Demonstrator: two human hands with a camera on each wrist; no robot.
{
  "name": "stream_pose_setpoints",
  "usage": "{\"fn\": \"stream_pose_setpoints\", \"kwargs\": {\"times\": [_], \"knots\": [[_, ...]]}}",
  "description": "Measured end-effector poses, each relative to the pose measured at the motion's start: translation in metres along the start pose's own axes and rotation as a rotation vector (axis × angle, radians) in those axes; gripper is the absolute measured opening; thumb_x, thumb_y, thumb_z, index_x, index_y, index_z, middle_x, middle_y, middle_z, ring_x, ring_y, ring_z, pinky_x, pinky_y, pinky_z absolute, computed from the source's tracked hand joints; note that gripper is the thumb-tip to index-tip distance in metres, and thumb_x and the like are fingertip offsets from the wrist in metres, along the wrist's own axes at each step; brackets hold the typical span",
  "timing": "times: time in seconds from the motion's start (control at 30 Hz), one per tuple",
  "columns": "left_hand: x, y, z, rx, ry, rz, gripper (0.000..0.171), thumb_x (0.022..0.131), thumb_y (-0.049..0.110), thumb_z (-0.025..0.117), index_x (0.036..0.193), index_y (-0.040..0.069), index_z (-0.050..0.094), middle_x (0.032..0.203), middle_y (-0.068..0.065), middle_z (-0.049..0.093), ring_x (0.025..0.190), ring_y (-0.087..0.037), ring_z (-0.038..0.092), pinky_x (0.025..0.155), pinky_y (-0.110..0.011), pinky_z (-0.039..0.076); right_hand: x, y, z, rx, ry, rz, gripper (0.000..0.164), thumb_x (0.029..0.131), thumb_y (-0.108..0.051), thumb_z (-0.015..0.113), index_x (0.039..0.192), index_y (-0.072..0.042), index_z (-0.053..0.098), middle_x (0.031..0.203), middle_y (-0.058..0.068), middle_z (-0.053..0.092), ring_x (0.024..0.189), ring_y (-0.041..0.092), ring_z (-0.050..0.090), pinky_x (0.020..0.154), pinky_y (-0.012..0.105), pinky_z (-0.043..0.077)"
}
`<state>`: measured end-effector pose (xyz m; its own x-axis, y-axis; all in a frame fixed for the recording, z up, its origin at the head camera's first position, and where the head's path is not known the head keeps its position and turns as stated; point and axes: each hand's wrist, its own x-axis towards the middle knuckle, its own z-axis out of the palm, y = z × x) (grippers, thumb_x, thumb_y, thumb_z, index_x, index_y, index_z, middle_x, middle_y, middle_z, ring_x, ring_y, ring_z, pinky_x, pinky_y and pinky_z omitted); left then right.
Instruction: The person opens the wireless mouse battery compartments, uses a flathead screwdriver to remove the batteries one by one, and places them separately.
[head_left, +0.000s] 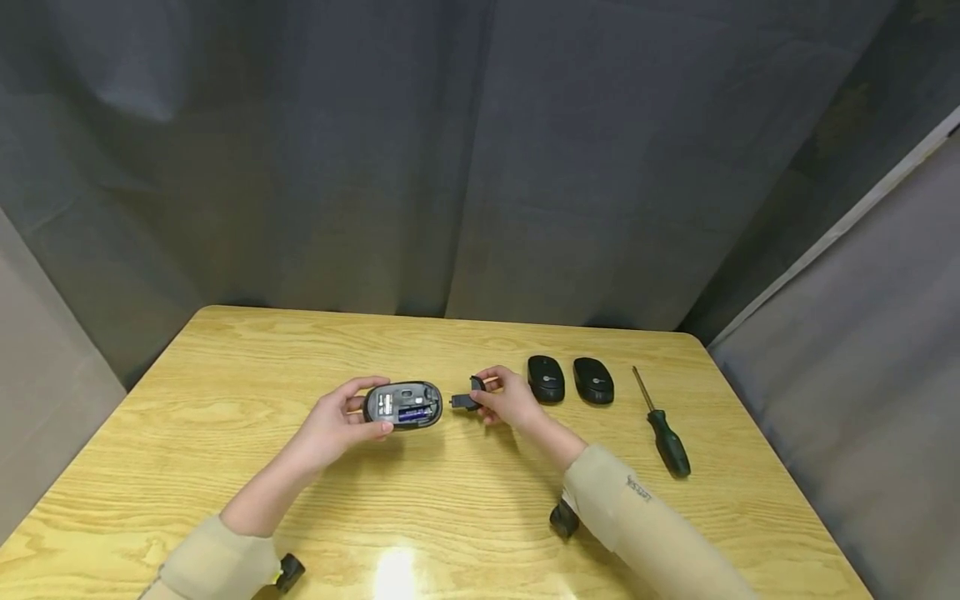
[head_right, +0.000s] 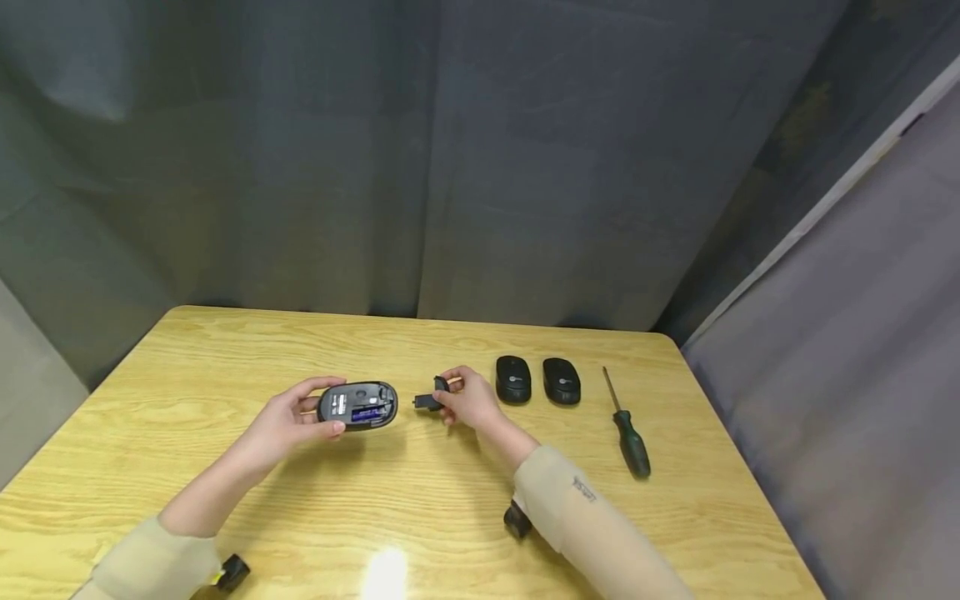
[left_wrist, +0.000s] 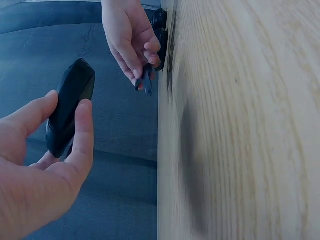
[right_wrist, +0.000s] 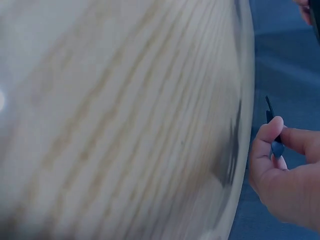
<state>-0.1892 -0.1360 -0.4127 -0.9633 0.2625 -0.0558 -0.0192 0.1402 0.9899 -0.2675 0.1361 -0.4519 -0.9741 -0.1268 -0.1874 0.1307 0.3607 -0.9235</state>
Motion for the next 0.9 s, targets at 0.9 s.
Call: {"fn": "stream_pose_setpoints", "kwargs": {"times": [0.9], "knots": [[0.003, 0.0, -0.004, -0.021, -0.042, 0.016, 0.067, 0.079, 0.005, 0.074, 0.138, 0.006, 0.042, 0.126, -0.028, 0.052, 0.101, -0.027, 0.062, 0.081, -0.037, 0.057, 0.017, 0.003, 0.005, -0.536, 0.008, -0.157, 0.028, 0.081, -0.017, 0.074, 0.1, -0.001, 0.062, 0.076, 0.002, 0.055, 0.056, 0.01, 0.058, 0.048, 0.02, 0.049]]}}
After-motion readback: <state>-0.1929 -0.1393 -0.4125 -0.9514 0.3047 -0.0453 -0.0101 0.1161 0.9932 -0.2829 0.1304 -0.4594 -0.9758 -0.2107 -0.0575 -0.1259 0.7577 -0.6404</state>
